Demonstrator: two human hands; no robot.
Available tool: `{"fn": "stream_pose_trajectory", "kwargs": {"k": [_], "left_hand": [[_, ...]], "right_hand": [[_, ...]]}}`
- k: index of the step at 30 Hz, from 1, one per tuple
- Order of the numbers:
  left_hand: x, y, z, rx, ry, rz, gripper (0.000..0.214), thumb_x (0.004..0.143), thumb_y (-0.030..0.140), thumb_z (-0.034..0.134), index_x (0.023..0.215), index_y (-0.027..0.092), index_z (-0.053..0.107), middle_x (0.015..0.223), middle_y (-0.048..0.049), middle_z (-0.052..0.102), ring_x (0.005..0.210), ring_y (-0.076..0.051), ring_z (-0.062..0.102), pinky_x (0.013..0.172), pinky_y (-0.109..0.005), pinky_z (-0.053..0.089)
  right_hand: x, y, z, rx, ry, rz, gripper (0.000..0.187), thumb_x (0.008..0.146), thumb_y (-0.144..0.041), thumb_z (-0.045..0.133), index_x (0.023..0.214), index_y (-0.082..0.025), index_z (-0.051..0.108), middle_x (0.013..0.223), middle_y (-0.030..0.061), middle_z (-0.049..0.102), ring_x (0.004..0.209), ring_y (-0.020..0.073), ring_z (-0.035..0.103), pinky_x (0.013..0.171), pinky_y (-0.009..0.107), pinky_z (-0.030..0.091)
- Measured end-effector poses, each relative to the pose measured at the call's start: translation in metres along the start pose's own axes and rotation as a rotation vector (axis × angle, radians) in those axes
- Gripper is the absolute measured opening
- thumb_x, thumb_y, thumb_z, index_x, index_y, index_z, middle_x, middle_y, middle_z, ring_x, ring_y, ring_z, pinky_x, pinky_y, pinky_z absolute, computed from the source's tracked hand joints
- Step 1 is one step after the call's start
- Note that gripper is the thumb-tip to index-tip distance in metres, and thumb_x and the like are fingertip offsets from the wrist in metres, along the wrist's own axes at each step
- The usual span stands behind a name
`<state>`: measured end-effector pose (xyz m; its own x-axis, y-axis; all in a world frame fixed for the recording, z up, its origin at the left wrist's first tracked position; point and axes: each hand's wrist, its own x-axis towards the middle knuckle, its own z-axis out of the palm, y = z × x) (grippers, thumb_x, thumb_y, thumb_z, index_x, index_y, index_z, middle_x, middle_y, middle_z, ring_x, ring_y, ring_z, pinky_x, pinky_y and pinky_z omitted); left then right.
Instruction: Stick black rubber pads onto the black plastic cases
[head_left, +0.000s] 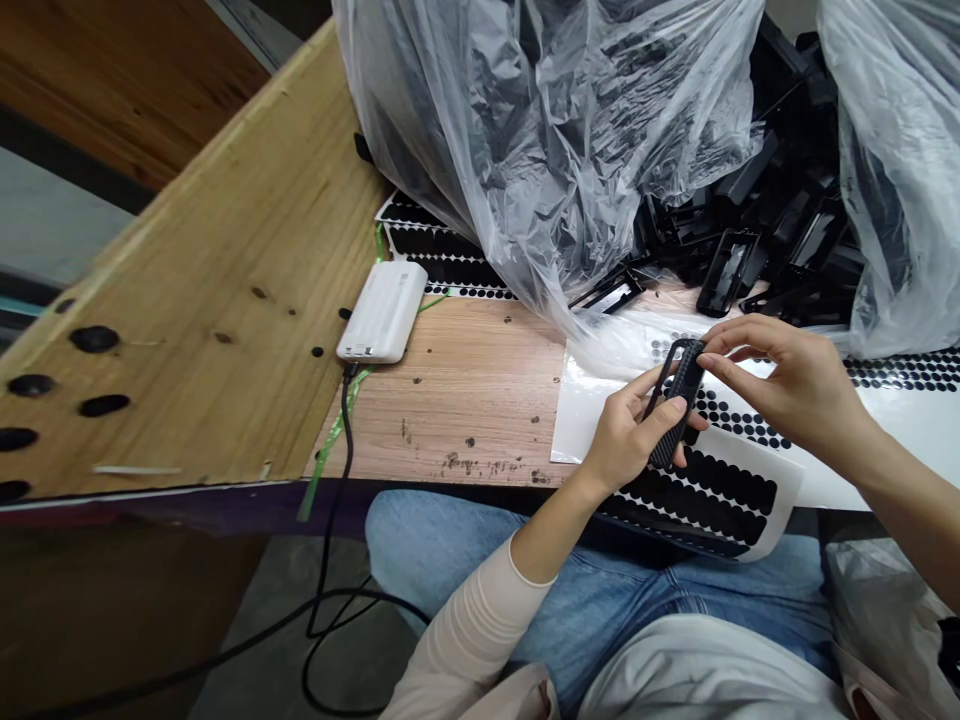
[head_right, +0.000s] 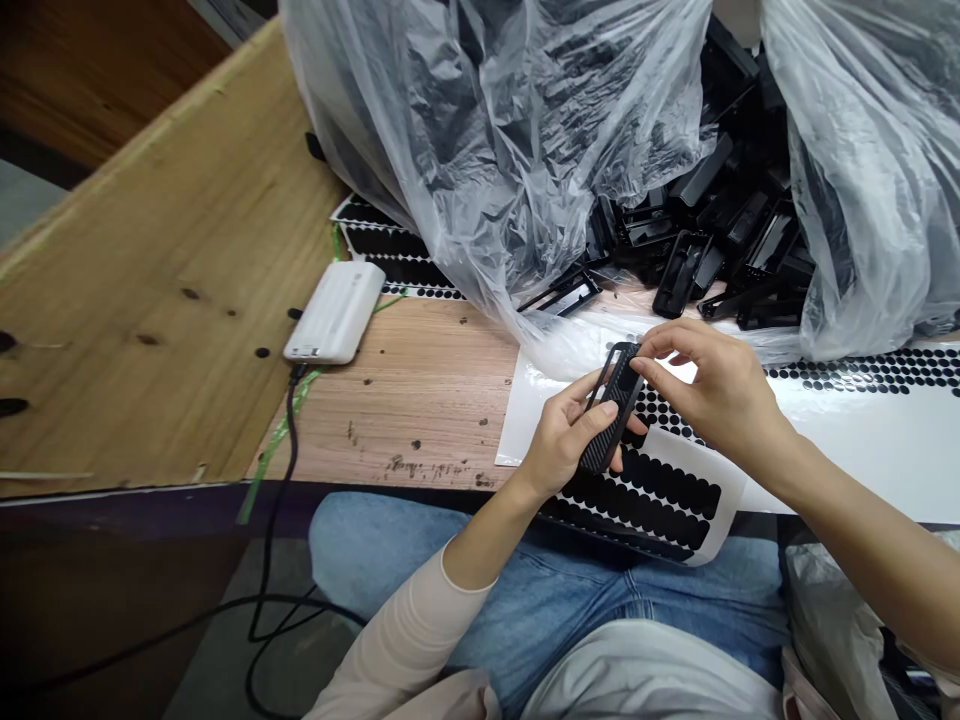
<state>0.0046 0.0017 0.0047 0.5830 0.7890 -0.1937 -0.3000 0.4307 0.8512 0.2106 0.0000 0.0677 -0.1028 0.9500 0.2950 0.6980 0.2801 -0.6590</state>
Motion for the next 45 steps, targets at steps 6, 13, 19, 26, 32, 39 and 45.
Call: {"fn": "stream_pose_trajectory", "kwargs": {"k": [6,13,19,26,32,39,45], "left_hand": [[-0.001,0.002,-0.001,0.037,0.000,0.003,0.079,0.093,0.056,0.080,0.155,0.012,0.057,0.090,-0.0110,0.084,0.050,-0.015,0.070,0.048,-0.024,0.051],[0.003,0.000,-0.003,0.066,0.016,0.014,0.078,0.092,0.059,0.080,0.150,0.013,0.056,0.091,-0.0102,0.083,0.049,-0.016,0.070,0.046,-0.025,0.051],[0.005,-0.002,-0.002,0.068,0.022,0.057,0.071,0.092,0.058,0.079,0.144,0.016,0.052,0.088,-0.0049,0.080,0.050,-0.016,0.069,0.049,-0.025,0.053],[0.007,-0.002,0.000,0.015,0.088,0.130,0.054,0.096,0.059,0.075,0.125,0.019,0.054,0.093,-0.0017,0.075,0.055,-0.013,0.069,0.051,-0.023,0.053],[0.008,-0.005,0.001,-0.040,0.113,0.142,0.045,0.100,0.059,0.072,0.113,0.018,0.059,0.103,-0.0039,0.072,0.063,-0.013,0.071,0.058,-0.025,0.058],[0.009,-0.008,0.004,-0.106,0.170,0.187,0.047,0.099,0.059,0.074,0.123,0.019,0.066,0.123,-0.0088,0.075,0.105,-0.024,0.077,0.085,-0.033,0.065],[0.007,-0.008,0.001,-0.035,0.180,0.182,0.056,0.089,0.057,0.086,0.126,0.019,0.068,0.119,-0.0072,0.078,0.111,-0.023,0.075,0.096,-0.032,0.061]], "right_hand": [[-0.004,0.000,0.005,-0.088,0.049,-0.131,0.007,0.105,-0.027,0.071,0.098,-0.024,0.073,0.100,0.0066,0.081,0.090,0.0252,0.078,0.080,0.040,0.062],[-0.008,0.000,0.013,-0.304,0.147,-0.100,0.052,0.105,-0.049,0.068,0.149,-0.021,0.062,0.153,0.0223,0.062,0.131,0.0395,0.067,0.100,0.056,0.060],[0.039,0.042,0.014,-0.373,0.129,0.101,0.037,0.109,-0.048,0.056,0.124,-0.019,0.073,0.124,0.0170,0.078,0.111,0.0354,0.073,0.096,0.050,0.057],[0.075,0.062,0.014,-0.503,0.013,0.384,0.026,0.089,-0.045,0.075,0.089,-0.020,0.069,0.103,0.0188,0.080,0.095,0.0382,0.073,0.082,0.046,0.051],[0.022,0.039,-0.011,0.190,0.030,0.426,0.030,0.104,-0.051,0.056,0.100,-0.024,0.068,0.101,0.0074,0.080,0.089,0.0248,0.075,0.082,0.040,0.059],[-0.042,-0.011,0.001,1.067,-0.264,0.746,0.031,0.090,-0.053,0.087,0.100,-0.025,0.079,0.097,0.0034,0.078,0.076,0.0161,0.069,0.067,0.029,0.059],[-0.050,-0.017,0.032,0.805,-0.234,0.604,0.041,0.086,-0.058,0.088,0.106,-0.023,0.077,0.096,0.0040,0.078,0.077,0.0196,0.076,0.078,0.038,0.068]]}}
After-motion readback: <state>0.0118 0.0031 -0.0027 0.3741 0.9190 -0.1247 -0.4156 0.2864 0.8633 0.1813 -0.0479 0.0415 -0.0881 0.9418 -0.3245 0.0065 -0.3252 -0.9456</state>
